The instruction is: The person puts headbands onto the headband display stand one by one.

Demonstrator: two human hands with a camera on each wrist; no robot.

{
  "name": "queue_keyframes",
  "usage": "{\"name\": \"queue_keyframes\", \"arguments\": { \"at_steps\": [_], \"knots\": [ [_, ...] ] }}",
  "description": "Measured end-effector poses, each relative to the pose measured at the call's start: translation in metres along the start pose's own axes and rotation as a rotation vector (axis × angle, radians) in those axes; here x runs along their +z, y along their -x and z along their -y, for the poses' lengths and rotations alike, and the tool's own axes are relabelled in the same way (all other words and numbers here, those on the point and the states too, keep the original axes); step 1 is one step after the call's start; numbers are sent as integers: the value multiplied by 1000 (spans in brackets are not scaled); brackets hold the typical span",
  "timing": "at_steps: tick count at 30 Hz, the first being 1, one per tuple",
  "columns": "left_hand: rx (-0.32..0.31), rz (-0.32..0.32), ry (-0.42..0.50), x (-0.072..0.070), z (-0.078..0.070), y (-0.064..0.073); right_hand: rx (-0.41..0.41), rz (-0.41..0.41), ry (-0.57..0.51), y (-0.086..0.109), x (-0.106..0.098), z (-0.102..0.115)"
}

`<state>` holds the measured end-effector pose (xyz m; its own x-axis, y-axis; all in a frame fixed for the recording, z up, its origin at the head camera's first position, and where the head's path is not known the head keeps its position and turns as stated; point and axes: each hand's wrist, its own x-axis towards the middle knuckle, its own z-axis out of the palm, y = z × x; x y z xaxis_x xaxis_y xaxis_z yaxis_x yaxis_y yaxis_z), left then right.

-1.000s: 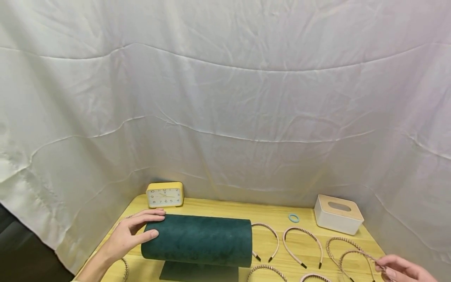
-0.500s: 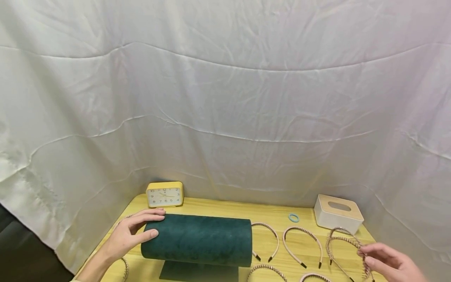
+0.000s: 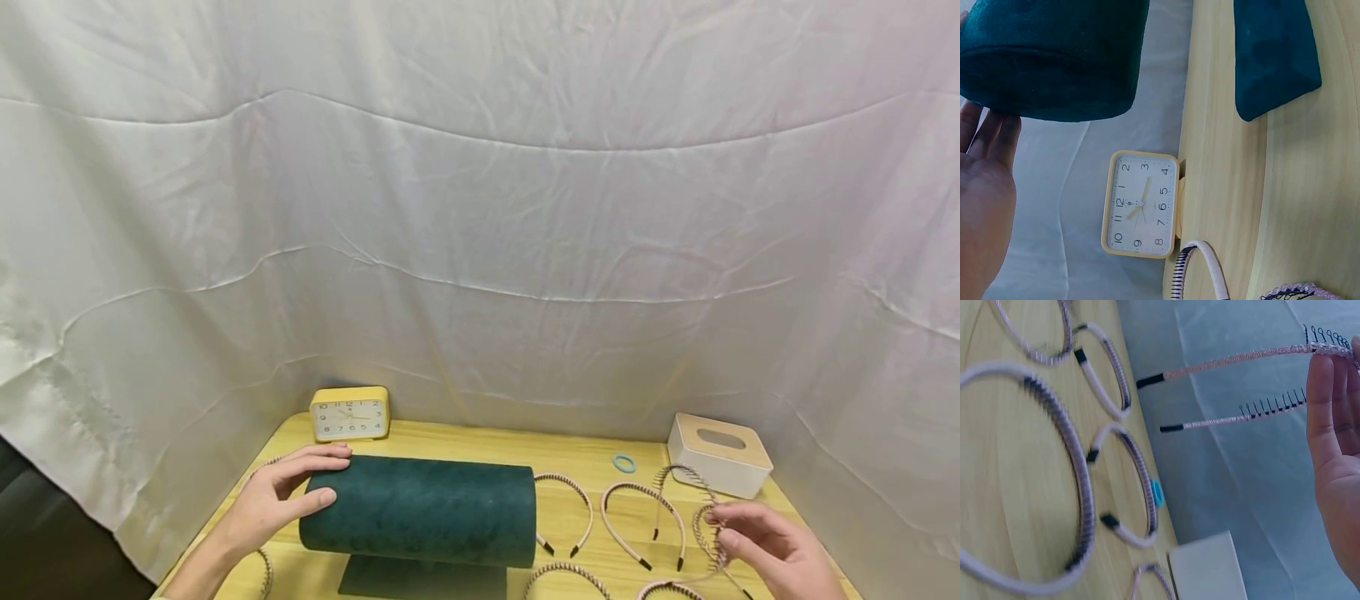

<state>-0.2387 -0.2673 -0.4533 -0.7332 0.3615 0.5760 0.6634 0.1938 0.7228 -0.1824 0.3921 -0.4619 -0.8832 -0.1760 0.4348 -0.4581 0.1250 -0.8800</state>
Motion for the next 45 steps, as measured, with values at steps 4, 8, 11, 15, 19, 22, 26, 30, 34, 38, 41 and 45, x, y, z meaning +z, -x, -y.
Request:
{"name": "queue_keyframes", "arguments": {
  "at_steps": [4, 8, 11, 15, 19, 22, 26, 30, 34, 38, 41, 45],
  "knots": [
    [5, -5, -6, 0, 0, 1, 18, -1, -10, -5, 19, 3],
    [6, -9, -7, 0, 0, 1, 35, 4, 0, -11, 37, 6],
    [4, -8, -7, 1, 0, 1, 24, 11, 8, -15, 51, 8],
    [4, -3, -7, 0, 2, 1, -31, 60, -46, -22, 67, 9],
    [-13, -6, -8, -1, 3, 1, -80, 108, -79, -29, 80, 11],
    [-37, -12, -4, -1, 2, 2, -124, 134, -83, -35, 91, 11],
    [-23, -9, -7, -1, 1, 2, -154, 166, -109, -42, 105, 15],
    [7, -4, -7, -1, 1, 2, -134, 158, -100, -48, 120, 21],
    [7, -5, 0, 0, 2, 1, -121, 154, -94, -54, 134, 27],
    [-9, -8, -2, 0, 1, 1, -127, 175, -114, -59, 145, 31],
    [-8, -7, -5, 0, 2, 1, -126, 188, -127, -62, 152, 33],
    [7, -3, -1, 0, 4, 1, -144, 229, -163, -65, 161, 32]
  ]
}}
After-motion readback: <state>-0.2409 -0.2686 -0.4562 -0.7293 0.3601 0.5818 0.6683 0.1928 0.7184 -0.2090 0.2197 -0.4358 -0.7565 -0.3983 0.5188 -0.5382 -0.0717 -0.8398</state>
